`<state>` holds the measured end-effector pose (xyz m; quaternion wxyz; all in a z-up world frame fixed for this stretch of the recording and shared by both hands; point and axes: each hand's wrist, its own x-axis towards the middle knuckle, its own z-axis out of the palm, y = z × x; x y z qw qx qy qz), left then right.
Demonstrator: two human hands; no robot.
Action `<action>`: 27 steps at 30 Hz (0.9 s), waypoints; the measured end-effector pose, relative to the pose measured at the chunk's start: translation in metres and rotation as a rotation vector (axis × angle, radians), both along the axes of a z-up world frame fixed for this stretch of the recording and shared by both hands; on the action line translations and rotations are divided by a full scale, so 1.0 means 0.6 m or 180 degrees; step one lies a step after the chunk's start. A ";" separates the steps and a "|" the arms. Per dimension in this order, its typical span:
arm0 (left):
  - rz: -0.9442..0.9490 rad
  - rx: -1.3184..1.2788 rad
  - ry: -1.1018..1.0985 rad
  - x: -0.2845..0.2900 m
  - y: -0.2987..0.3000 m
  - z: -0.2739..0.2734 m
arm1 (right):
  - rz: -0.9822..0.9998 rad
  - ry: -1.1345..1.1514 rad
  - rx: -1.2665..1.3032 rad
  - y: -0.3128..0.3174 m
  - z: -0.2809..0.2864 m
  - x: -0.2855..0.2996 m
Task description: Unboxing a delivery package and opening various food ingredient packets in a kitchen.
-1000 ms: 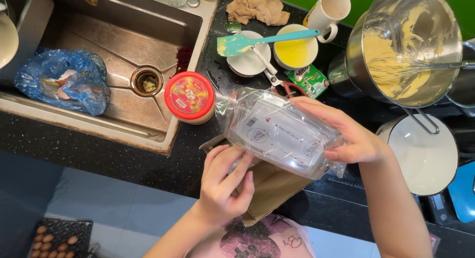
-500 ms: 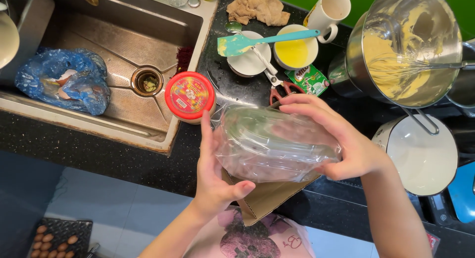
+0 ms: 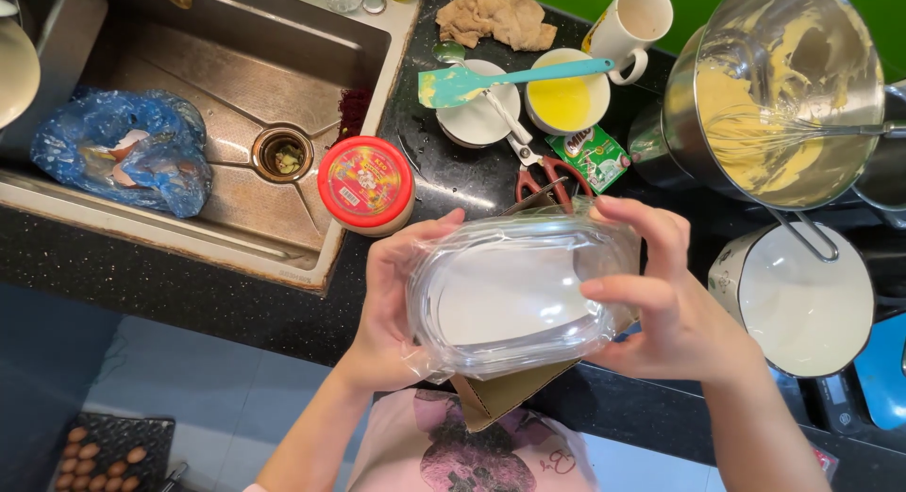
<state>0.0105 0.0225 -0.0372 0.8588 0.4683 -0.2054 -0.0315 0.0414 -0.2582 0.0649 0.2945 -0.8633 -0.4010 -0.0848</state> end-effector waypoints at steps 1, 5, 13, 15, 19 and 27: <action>0.0005 -0.0001 0.0002 0.001 0.002 -0.002 | 0.0005 0.0002 -0.0001 0.000 -0.001 -0.001; 0.0064 -0.0048 -0.0142 -0.001 0.015 -0.002 | 0.0008 0.0087 0.0007 -0.003 -0.007 -0.004; 0.1331 -0.0984 0.0570 -0.031 0.198 -0.031 | -0.0028 0.0319 0.0299 0.012 -0.020 0.009; 0.2162 -0.1478 0.1194 -0.044 0.248 -0.046 | -0.0052 0.0503 0.0285 0.015 -0.028 0.012; 0.2942 -0.1059 0.1076 -0.088 0.381 -0.241 | -0.0004 0.0611 0.0281 0.031 -0.039 0.021; 0.3723 -0.0515 0.0866 -0.083 0.440 -0.319 | 0.0101 0.1014 0.0216 0.048 -0.016 0.024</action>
